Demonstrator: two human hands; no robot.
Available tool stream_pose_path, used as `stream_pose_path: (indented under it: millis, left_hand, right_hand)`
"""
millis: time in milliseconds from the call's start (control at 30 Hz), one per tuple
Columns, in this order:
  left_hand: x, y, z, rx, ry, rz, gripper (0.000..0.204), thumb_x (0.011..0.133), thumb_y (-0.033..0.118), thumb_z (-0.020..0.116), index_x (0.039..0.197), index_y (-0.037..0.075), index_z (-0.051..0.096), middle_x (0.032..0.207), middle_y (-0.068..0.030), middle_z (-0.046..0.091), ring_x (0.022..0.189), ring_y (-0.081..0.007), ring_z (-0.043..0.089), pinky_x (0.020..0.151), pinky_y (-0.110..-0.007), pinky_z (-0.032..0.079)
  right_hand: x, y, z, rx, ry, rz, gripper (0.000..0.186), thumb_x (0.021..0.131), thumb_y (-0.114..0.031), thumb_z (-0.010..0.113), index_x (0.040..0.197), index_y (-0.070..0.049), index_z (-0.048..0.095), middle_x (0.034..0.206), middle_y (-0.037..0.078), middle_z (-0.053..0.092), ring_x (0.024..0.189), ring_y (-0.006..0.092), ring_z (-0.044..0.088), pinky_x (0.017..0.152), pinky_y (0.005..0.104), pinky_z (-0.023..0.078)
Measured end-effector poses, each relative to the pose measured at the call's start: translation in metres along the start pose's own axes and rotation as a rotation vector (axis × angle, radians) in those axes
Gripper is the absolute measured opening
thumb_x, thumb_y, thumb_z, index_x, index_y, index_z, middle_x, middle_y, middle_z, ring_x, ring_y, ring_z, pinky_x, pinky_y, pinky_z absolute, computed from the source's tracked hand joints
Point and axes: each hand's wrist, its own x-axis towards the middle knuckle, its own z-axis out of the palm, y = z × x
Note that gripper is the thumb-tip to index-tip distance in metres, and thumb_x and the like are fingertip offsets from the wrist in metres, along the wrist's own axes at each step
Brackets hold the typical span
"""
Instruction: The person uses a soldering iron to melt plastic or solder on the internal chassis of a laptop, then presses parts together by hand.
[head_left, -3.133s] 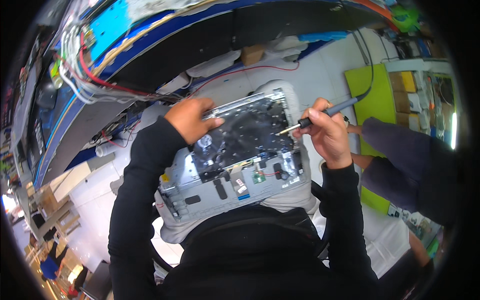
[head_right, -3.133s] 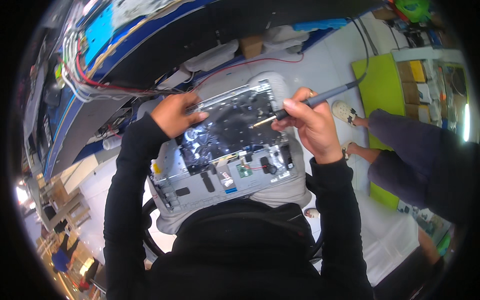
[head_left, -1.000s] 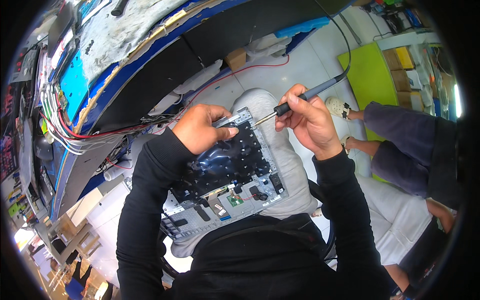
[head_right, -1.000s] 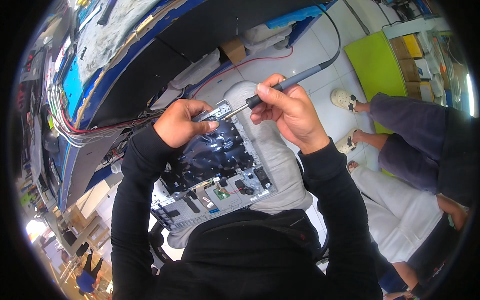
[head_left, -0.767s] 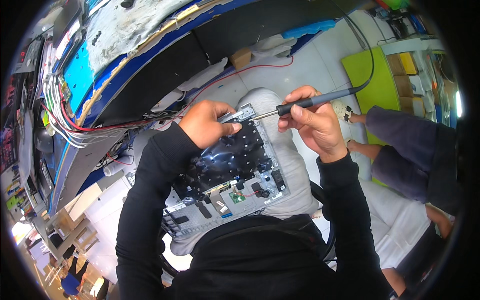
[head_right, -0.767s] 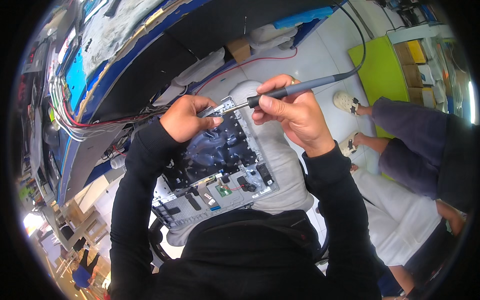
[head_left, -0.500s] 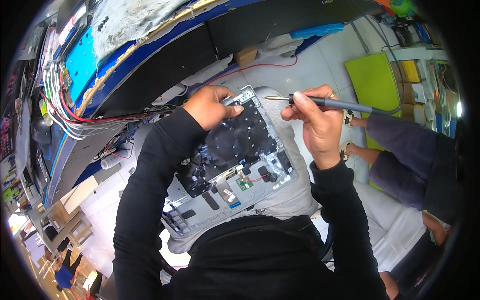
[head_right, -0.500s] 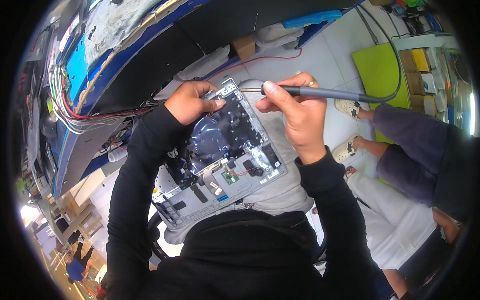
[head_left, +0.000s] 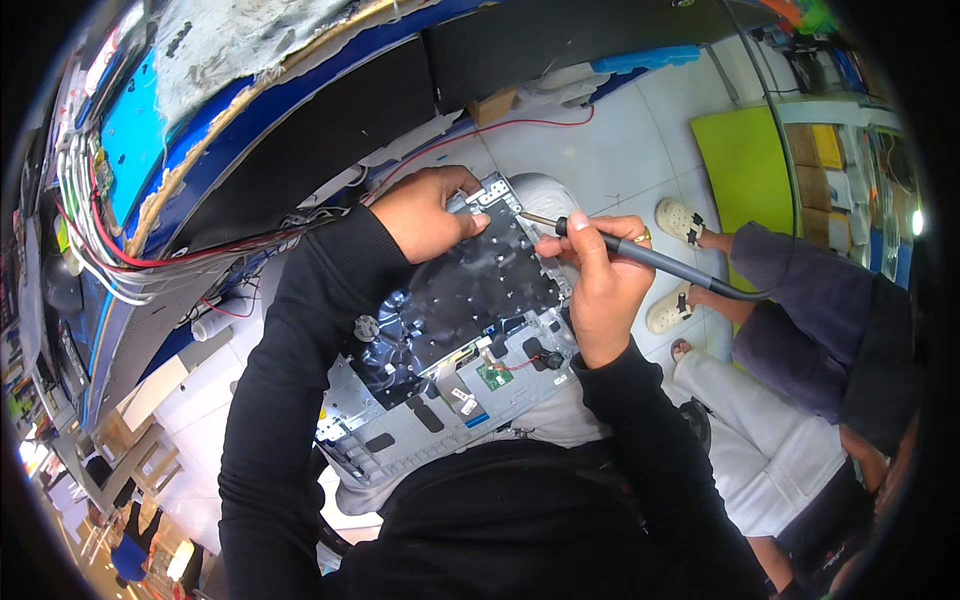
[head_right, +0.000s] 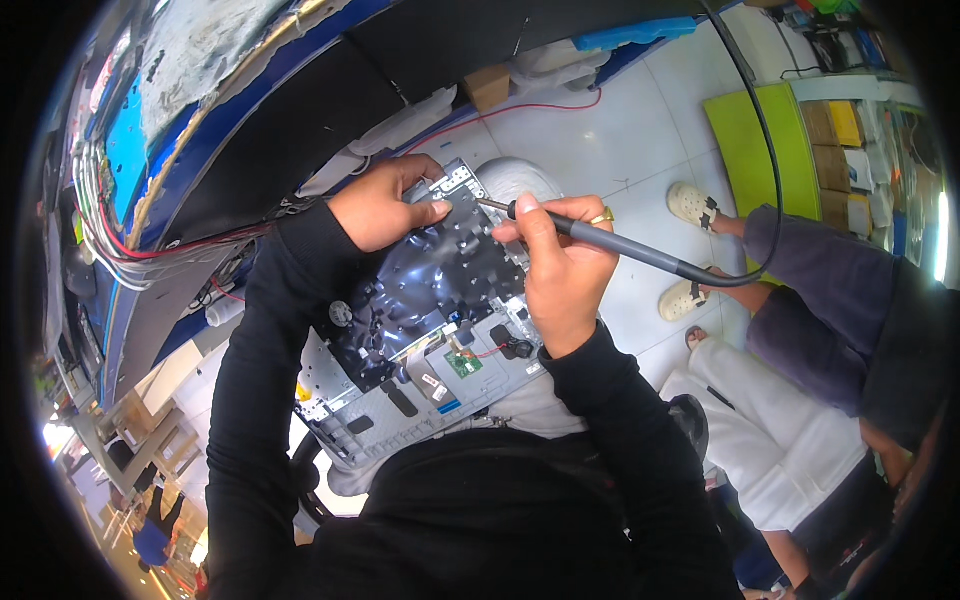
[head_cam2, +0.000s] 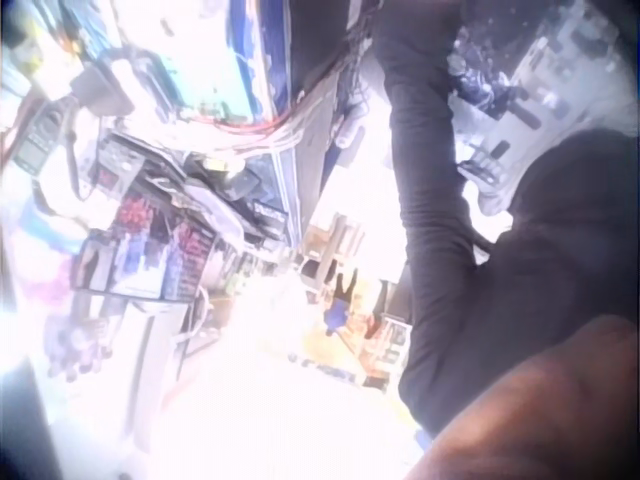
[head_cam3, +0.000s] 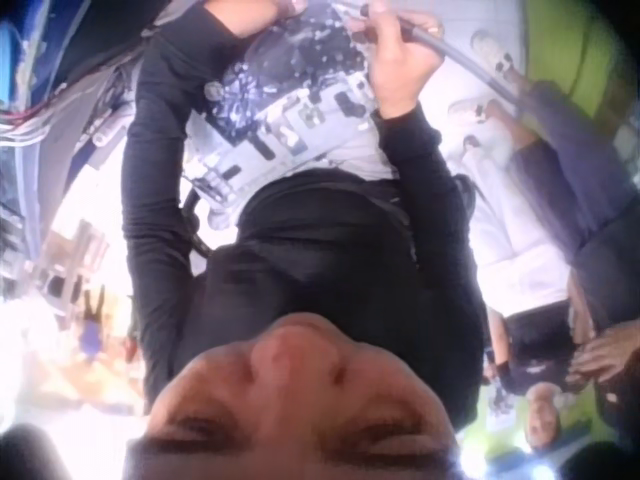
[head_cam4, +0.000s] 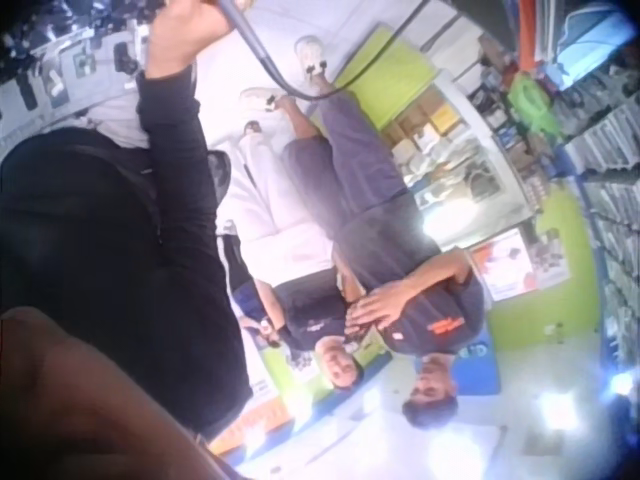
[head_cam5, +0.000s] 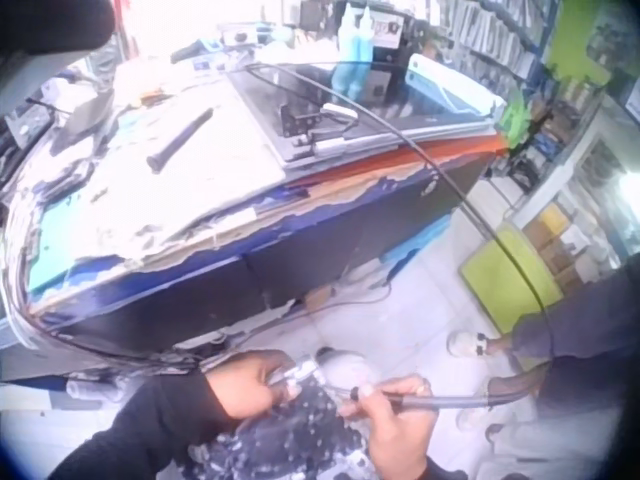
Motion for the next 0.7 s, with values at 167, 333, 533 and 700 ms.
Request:
stream_pose_path:
  millis: [167, 333, 533, 700]
  left_hand:
    - [0.016, 0.016, -0.009, 0.081, -0.071, -0.01, 0.041, 0.089, 0.029, 0.078, 0.108, -0.006, 0.069, 0.098, -0.0218, 0.072, 0.089, -0.0319, 0.071, 0.083, -0.042, 0.053]
    - [0.038, 0.003, 0.0, -0.052, -0.075, 0.044, 0.036, 0.089, 0.025, 0.078, 0.103, -0.007, 0.068, 0.09, -0.0178, 0.071, 0.081, -0.0248, 0.067, 0.076, -0.039, 0.051]
    - [0.053, 0.006, 0.005, -0.18, -0.119, 0.022, 0.032, 0.089, 0.022, 0.077, 0.104, -0.005, 0.068, 0.088, -0.0135, 0.071, 0.079, -0.0191, 0.064, 0.075, -0.036, 0.051]
    - [0.055, 0.007, 0.006, -0.227, -0.181, -0.019, 0.023, 0.094, 0.015, 0.073, 0.107, -0.003, 0.068, 0.091, -0.0078, 0.072, 0.082, -0.0136, 0.064, 0.078, -0.031, 0.051]
  right_hand:
    - [0.012, 0.006, -0.004, 0.036, -0.013, 0.0, 0.02, 0.1, -0.006, 0.071, 0.099, 0.001, 0.052, 0.08, 0.015, 0.071, 0.072, 0.0187, 0.073, 0.07, 0.0284, 0.058]
    - [0.021, 0.008, -0.01, 0.016, -0.022, 0.004, 0.02, 0.099, -0.006, 0.071, 0.099, 0.001, 0.052, 0.079, 0.014, 0.071, 0.071, 0.0185, 0.073, 0.072, 0.0291, 0.058]
    - [0.028, 0.013, -0.016, -0.011, -0.024, -0.028, 0.022, 0.098, -0.005, 0.073, 0.099, 0.0, 0.052, 0.081, 0.013, 0.07, 0.072, 0.0167, 0.072, 0.07, 0.0279, 0.058]
    - [0.027, 0.02, -0.016, -0.035, -0.014, -0.015, 0.022, 0.096, -0.005, 0.076, 0.096, 0.0, 0.055, 0.082, 0.011, 0.07, 0.072, 0.0147, 0.072, 0.066, 0.0261, 0.057]
